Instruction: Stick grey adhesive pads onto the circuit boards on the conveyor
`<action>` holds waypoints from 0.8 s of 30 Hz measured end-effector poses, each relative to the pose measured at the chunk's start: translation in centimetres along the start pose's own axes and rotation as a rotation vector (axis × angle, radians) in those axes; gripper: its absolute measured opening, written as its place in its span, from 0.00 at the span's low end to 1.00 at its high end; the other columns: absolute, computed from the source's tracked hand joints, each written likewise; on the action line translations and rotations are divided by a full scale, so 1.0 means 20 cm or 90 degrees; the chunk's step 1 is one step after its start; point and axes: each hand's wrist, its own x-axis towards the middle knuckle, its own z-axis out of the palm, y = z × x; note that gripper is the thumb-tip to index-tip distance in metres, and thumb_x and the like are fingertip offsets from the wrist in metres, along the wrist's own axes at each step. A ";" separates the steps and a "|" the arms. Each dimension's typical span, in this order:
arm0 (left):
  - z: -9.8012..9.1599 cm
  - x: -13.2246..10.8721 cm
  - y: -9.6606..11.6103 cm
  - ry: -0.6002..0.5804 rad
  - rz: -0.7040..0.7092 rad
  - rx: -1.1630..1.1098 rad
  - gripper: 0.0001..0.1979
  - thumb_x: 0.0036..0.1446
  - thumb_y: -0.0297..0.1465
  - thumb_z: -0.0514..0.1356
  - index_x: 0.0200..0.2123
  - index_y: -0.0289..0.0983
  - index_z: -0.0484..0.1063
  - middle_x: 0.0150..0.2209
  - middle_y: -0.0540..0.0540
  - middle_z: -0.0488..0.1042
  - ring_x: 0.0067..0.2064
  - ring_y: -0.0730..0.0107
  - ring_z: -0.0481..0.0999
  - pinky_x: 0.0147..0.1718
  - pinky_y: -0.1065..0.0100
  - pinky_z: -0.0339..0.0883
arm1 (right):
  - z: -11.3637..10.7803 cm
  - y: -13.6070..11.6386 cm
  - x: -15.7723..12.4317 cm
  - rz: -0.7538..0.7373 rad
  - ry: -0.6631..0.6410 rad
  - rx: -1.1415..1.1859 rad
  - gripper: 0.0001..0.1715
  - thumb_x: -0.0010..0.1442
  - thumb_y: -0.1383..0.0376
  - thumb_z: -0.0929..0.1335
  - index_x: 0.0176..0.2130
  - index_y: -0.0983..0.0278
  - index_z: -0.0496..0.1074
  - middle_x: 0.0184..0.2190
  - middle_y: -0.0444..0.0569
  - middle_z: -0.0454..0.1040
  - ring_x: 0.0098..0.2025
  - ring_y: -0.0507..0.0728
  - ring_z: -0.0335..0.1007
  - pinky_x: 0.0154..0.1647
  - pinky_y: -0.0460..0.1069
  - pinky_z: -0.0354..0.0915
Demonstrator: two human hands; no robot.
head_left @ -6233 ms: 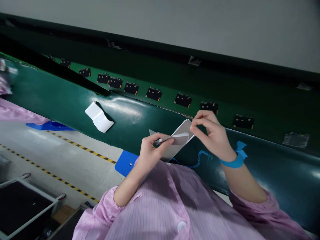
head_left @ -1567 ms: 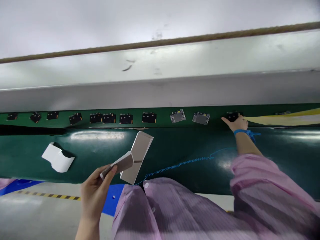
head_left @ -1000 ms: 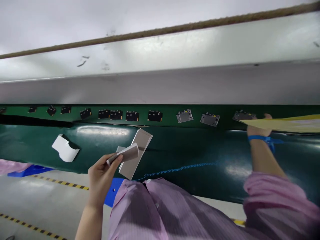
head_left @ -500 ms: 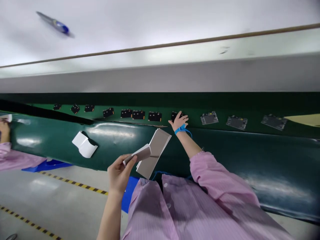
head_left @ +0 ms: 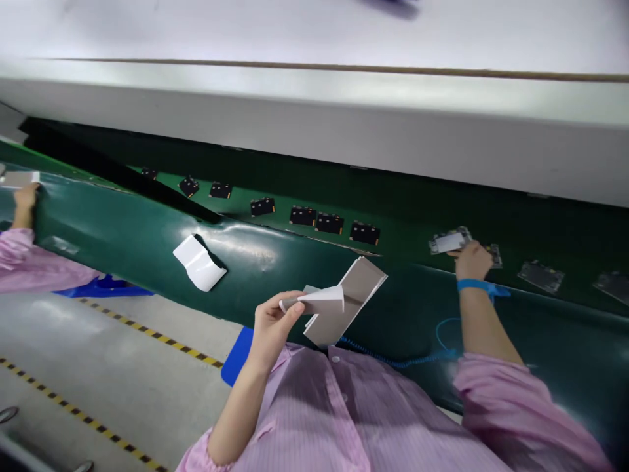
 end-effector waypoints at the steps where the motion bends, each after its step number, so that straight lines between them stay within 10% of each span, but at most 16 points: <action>1: -0.02 0.01 -0.01 0.004 -0.007 -0.012 0.18 0.46 0.44 0.68 0.31 0.33 0.80 0.29 0.43 0.80 0.30 0.66 0.77 0.31 0.69 0.72 | 0.01 0.03 0.00 0.026 0.010 0.027 0.17 0.66 0.59 0.64 0.50 0.68 0.69 0.43 0.51 0.73 0.41 0.55 0.72 0.41 0.54 0.70; 6: -0.04 0.04 -0.03 0.014 -0.005 -0.024 0.21 0.53 0.47 0.63 0.36 0.33 0.78 0.34 0.43 0.79 0.35 0.66 0.76 0.35 0.70 0.70 | 0.14 0.00 -0.05 0.133 0.097 0.144 0.17 0.63 0.66 0.64 0.51 0.68 0.68 0.52 0.69 0.66 0.54 0.69 0.63 0.50 0.63 0.62; 11: -0.02 0.04 -0.03 -0.036 0.012 0.040 0.20 0.60 0.45 0.57 0.43 0.35 0.75 0.36 0.43 0.78 0.39 0.65 0.76 0.37 0.69 0.70 | 0.30 -0.43 -0.21 -0.099 0.045 0.219 0.28 0.58 0.58 0.66 0.54 0.69 0.66 0.50 0.63 0.68 0.53 0.69 0.62 0.51 0.61 0.60; 16: -0.01 0.04 0.03 -0.093 0.104 0.101 0.16 0.63 0.40 0.55 0.42 0.36 0.75 0.39 0.43 0.78 0.41 0.66 0.76 0.40 0.70 0.69 | 0.33 -0.78 -0.30 -0.062 -0.062 0.135 0.41 0.57 0.54 0.67 0.60 0.78 0.59 0.56 0.74 0.60 0.55 0.75 0.57 0.45 0.62 0.63; 24: 0.01 0.04 0.04 -0.110 0.183 0.113 0.13 0.63 0.37 0.57 0.34 0.35 0.78 0.35 0.42 0.80 0.37 0.65 0.78 0.40 0.67 0.70 | 0.24 -0.56 -0.17 -0.108 -0.050 0.166 0.23 0.57 0.64 0.64 0.47 0.77 0.70 0.38 0.67 0.73 0.41 0.69 0.71 0.43 0.61 0.66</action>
